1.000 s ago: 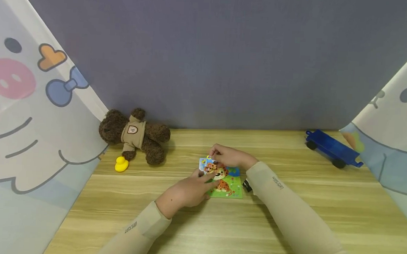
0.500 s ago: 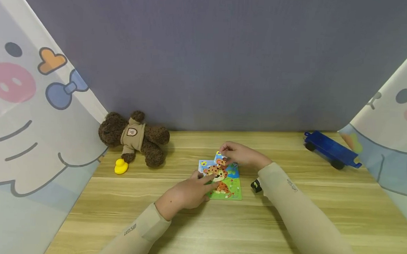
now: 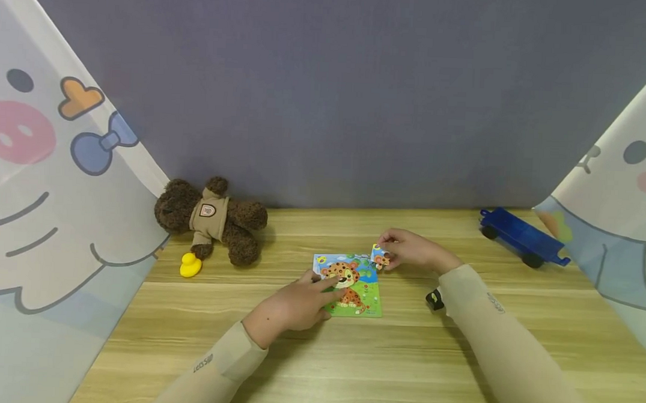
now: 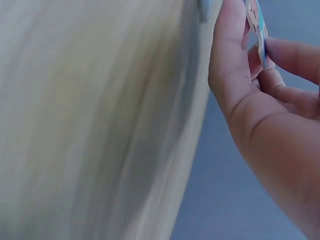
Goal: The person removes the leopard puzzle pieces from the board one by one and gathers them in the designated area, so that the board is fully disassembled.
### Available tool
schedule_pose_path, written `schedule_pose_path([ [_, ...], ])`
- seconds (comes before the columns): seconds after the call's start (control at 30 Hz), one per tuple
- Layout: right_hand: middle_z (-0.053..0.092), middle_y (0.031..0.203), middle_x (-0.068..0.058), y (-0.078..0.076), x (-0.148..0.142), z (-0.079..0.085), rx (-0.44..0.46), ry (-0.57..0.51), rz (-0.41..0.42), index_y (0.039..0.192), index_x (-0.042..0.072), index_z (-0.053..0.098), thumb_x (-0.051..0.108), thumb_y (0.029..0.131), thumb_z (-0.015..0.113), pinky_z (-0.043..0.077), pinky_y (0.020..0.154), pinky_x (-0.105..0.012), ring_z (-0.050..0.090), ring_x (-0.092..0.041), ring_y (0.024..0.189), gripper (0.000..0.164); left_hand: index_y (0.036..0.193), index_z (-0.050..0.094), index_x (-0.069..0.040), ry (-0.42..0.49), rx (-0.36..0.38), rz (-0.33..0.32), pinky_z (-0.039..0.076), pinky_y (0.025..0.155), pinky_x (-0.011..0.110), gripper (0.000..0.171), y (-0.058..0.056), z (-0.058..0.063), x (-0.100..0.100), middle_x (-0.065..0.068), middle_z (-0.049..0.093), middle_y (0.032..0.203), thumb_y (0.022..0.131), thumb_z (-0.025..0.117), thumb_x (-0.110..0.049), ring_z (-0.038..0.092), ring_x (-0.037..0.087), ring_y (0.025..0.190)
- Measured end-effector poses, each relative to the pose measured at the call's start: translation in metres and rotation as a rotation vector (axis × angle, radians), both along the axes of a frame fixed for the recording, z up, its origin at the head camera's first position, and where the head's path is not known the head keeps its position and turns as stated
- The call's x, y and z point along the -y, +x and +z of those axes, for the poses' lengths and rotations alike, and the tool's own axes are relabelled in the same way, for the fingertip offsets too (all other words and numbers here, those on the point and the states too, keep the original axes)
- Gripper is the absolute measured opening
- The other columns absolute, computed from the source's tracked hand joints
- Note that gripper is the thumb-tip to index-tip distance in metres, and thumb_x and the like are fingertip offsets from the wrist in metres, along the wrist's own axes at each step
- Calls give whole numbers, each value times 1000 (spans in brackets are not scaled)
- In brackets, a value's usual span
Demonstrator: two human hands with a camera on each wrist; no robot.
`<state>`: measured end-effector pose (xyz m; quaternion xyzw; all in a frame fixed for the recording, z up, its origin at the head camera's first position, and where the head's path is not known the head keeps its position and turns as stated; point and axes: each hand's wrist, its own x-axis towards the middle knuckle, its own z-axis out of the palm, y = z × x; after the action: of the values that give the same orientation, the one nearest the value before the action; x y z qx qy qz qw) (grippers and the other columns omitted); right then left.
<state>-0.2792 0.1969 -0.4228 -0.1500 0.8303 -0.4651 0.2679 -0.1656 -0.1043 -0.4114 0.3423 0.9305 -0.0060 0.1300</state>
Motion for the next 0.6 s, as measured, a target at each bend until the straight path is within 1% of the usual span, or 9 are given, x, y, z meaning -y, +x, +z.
schedule_pose_path([
  [0.07,56,121,-19,1,-6,-2,-3,15,-4,136,-6,52,17,116,43,66,89,-37,68,-24,95,32,163,48,-33,5,-1,1,58,108,42,58,0,-1,1,0,37,176,107,64,-38,48,30,142],
  [0.17,58,118,-18,1,-12,-5,-16,50,-16,135,-5,54,15,116,42,66,87,-37,67,-23,96,30,162,48,-33,19,6,8,57,111,50,58,0,-2,3,-1,37,176,107,64,-38,48,31,145],
  [0.3,61,112,-15,2,-18,-8,-73,112,-10,133,-4,57,15,116,43,64,84,-35,65,-21,93,29,163,47,-34,33,20,19,53,115,60,58,1,-2,4,-2,36,176,107,65,-38,45,33,150],
  [0.43,64,111,-14,3,-22,-9,-141,172,9,130,-3,60,16,115,45,56,82,-33,60,-20,93,28,163,46,-35,33,32,23,53,115,62,59,1,-2,4,-2,36,176,107,65,-38,44,34,152],
  [0.6,68,118,-14,2,-27,-10,-237,240,33,125,-1,66,16,113,49,51,89,-35,59,-21,101,26,164,45,-35,22,31,20,52,116,61,60,0,-2,2,-2,36,176,107,64,-38,44,33,151],
])
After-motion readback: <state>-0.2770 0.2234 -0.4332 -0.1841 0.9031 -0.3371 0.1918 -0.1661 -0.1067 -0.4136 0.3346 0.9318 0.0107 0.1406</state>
